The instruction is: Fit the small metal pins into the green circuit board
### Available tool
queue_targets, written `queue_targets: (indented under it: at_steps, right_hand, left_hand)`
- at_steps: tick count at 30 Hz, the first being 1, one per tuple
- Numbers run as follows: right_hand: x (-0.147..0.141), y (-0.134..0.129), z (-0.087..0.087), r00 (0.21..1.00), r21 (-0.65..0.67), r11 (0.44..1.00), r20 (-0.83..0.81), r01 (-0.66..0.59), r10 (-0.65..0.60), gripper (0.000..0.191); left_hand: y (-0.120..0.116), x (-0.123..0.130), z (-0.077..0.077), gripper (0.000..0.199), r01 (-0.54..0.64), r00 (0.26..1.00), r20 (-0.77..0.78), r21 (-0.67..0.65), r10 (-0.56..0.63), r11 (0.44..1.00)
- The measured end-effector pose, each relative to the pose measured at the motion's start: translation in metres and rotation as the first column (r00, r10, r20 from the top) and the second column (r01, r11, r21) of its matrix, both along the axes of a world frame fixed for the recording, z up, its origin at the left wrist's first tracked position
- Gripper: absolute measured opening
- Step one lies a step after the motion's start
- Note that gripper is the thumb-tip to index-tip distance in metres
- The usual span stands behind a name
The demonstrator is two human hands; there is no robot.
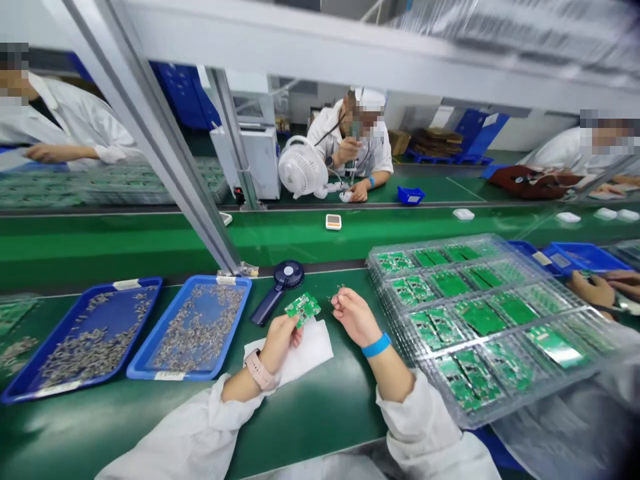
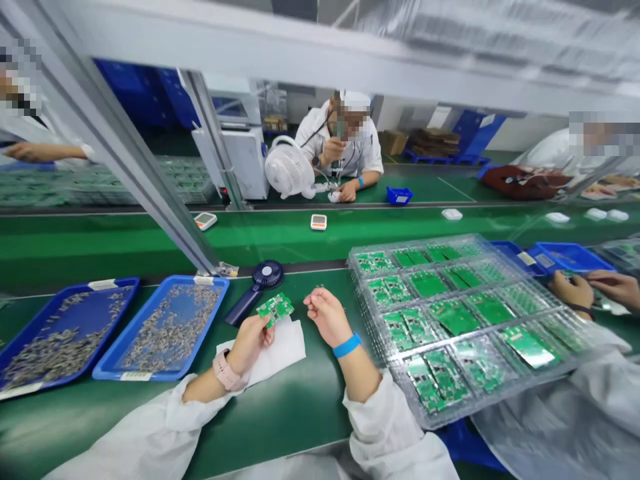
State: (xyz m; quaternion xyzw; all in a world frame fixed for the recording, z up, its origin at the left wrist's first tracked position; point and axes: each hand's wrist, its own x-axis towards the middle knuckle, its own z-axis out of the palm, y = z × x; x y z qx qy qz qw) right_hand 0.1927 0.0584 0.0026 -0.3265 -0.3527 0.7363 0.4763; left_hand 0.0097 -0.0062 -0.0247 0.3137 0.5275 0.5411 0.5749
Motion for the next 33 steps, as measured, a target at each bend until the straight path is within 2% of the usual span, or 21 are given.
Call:
queue_targets:
  at_steps: [5,8,12,20,24,28,30,33]
  right_hand:
    - [-0.004,-0.009,0.008,0.998,-0.044,0.997,-0.01,-0.059,0.058,0.027]
    - [-0.01,-0.013,0.004,0.988,0.071,0.994,0.136,-0.087,0.077,0.024]
    - [-0.015,-0.013,-0.005,0.936,0.229,0.963,0.349,-0.142,0.055,0.022]
    - [-0.016,-0.012,-0.005,0.891,0.272,0.949,0.453,-0.159,0.02,0.018]
    - [-0.017,-0.014,-0.005,0.861,0.332,0.924,0.509,-0.19,-0.006,0.013]
    - [-0.013,-0.014,-0.002,0.752,0.472,0.841,0.647,-0.263,-0.127,0.005]
    - [-0.011,-0.014,0.002,0.701,0.543,0.777,0.686,-0.317,-0.193,0.006]
    - [-0.008,-0.013,0.007,0.672,0.628,0.672,0.695,-0.394,-0.256,0.01]
  left_hand:
    - [-0.002,0.0,0.001,0.04,0.004,1.0,0.007,-0.023,-0.004,1.0]
    - [-0.003,-0.001,0.002,0.039,0.004,1.0,0.0,-0.032,-0.004,0.999]
    - [-0.004,-0.002,0.004,0.036,0.013,1.0,-0.028,-0.039,-0.014,0.999]
    - [-0.006,-0.001,0.011,0.036,0.027,0.997,-0.067,-0.039,-0.029,0.999]
    - [-0.006,0.0,0.013,0.035,0.025,0.997,-0.066,-0.029,-0.027,0.999]
    - [-0.005,0.0,0.013,0.034,0.025,0.998,-0.062,-0.034,-0.027,0.999]
    - [-0.005,0.0,0.014,0.034,0.029,0.998,-0.061,-0.043,-0.032,0.999]
    - [-0.004,0.0,0.016,0.033,0.039,0.997,-0.062,-0.055,-0.042,0.998]
